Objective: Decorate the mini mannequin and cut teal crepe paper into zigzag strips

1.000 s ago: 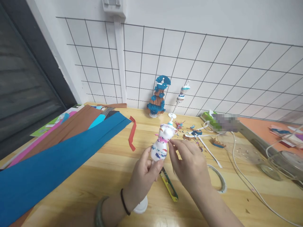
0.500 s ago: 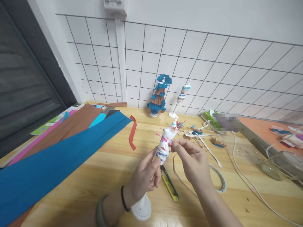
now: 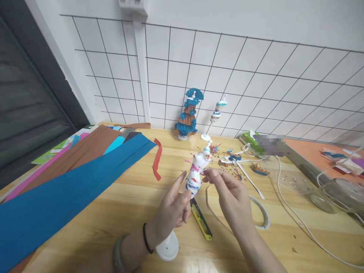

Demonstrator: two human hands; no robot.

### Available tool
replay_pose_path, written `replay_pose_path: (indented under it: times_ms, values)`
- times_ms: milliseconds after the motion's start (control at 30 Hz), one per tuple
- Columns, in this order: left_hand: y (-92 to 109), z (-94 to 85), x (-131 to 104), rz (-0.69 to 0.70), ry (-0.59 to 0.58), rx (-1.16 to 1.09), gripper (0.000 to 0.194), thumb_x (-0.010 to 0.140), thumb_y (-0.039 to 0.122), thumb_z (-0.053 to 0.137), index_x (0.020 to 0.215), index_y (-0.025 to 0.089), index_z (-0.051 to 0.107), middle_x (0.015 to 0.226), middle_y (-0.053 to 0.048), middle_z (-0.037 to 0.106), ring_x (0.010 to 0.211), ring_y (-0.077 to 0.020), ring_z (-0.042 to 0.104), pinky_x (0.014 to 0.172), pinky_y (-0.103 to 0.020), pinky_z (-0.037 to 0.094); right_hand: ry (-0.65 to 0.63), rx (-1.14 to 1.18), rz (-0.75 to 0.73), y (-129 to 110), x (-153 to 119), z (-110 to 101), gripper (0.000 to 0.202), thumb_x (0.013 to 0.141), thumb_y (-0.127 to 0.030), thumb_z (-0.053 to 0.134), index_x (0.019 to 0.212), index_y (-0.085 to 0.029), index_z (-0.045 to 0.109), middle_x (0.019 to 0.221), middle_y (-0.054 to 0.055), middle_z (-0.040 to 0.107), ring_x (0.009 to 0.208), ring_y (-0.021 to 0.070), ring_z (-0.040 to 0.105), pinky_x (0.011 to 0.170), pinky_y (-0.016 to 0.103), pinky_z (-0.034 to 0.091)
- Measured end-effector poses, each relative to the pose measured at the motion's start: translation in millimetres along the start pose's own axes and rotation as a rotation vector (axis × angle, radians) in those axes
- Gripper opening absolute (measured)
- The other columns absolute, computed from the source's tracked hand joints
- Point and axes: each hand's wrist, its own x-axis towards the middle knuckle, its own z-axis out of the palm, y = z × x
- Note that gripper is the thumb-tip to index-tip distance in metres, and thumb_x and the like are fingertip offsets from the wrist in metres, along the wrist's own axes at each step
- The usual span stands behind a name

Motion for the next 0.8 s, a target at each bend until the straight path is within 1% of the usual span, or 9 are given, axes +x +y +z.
replay_pose_path:
  times_ms: [167,267,333,400,467,533,633,733,800]
  values:
    - [2.6,0.2,-1.1,0.021,0.033,0.086,0.073,0.083,0.053,0.044,0.14,0.016,0.018,0.042,0.009,0.041,0.031,-0.0039,0.019,0.031,-0.015,0.017,-0.034,-0.259,-0.22,-3.1,-0.3,0.3,0.014,0.082,-0.031,0.06,0.086,-0.019,0.065,0.081,0.003,0.069,0.075,0.0167,0.062,0.07,0.028,0.047]
    - [1.8,-3.7,-0.2,0.055,-0.059,0.109,0.072,0.082,0.057,0.044,0.137,0.015,0.027,0.046,0.007,0.043,0.033,-0.0035,0.021,0.032,-0.016,0.016,-0.034,-0.391,-0.413,-4.1,1.0,-1.0,0.009,0.086,-0.023,0.054,0.081,-0.019,0.061,0.077,0.002,0.066,0.072,0.0144,0.06,0.068,0.026,0.044]
    - [-0.5,-6.2,1.0,0.09,-0.119,0.126,0.075,0.078,0.059,0.048,0.135,0.015,0.029,0.053,0.006,0.046,0.037,-0.0038,0.026,0.035,-0.017,0.02,-0.033,-0.456,-0.515,-5.4,1.1,-1.2,0.008,0.086,-0.018,0.053,0.08,-0.019,0.058,0.076,0.002,0.063,0.073,0.014,0.058,0.069,0.026,0.043]
    - [-3.9,-7.2,2.4,0.131,-0.087,0.148,0.078,0.075,0.056,0.057,0.135,0.017,0.027,0.058,0.005,0.046,0.044,-0.0053,0.034,0.041,-0.018,0.027,-0.045,-0.486,-0.558,-7.0,0.5,0.0,0.007,0.087,-0.016,0.051,0.082,-0.018,0.056,0.078,0.003,0.062,0.074,0.0144,0.057,0.07,0.026,0.043]
    - [-6.5,-6.5,3.8,0.149,0.011,0.167,0.074,0.074,0.05,0.061,0.132,0.018,0.027,0.059,0.007,0.045,0.048,-0.0066,0.037,0.045,-0.018,0.031,-0.065,-0.488,-0.564,-8.6,-0.5,2.0,0.007,0.087,-0.014,0.05,0.084,-0.018,0.055,0.079,0.003,0.061,0.076,0.015,0.056,0.07,0.027,0.043]
    - [-6.7,-4.4,4.1,0.149,0.07,0.175,0.059,0.077,0.048,0.059,0.121,0.017,0.035,0.056,0.008,0.043,0.047,-0.0065,0.038,0.044,-0.018,0.03,-0.079,-0.473,-0.567,-10.3,-1.5,3.8,0.007,0.087,-0.014,0.049,0.085,-0.019,0.054,0.081,0.004,0.062,0.077,0.0157,0.057,0.071,0.028,0.043]
    - [-2.5,-1.0,2.0,0.149,0.045,0.162,0.043,0.08,0.051,0.053,0.102,0.016,0.042,0.053,0.008,0.044,0.04,-0.0043,0.032,0.04,-0.017,0.027,-0.076,-0.412,-0.539,-12.6,-2.6,4.2,0.007,0.086,-0.016,0.051,0.085,-0.02,0.056,0.083,0.004,0.063,0.08,0.0169,0.058,0.073,0.028,0.044]
    - [0.8,-1.0,-0.3,0.132,0.006,0.111,0.044,0.078,0.057,0.051,0.092,0.016,0.046,0.049,0.008,0.045,0.034,-0.0026,0.026,0.034,-0.016,0.02,-0.089,-0.314,-0.418,-13.6,-3.8,3.0,0.008,0.086,-0.022,0.052,0.082,-0.021,0.059,0.085,0.005,0.065,0.084,0.0191,0.06,0.076,0.03,0.045]
    - [0.8,-4.6,0.6,0.071,0.001,0.051,0.048,0.08,0.062,0.043,0.074,0.015,0.05,0.041,0.007,0.039,0.03,-0.0022,0.021,0.031,-0.017,0.016,-0.111,-0.218,-0.308,-13.0,-5.2,2.1,0.01,0.086,-0.026,0.053,0.08,-0.021,0.06,0.091,0.006,0.067,0.09,0.0207,0.06,0.079,0.032,0.045]
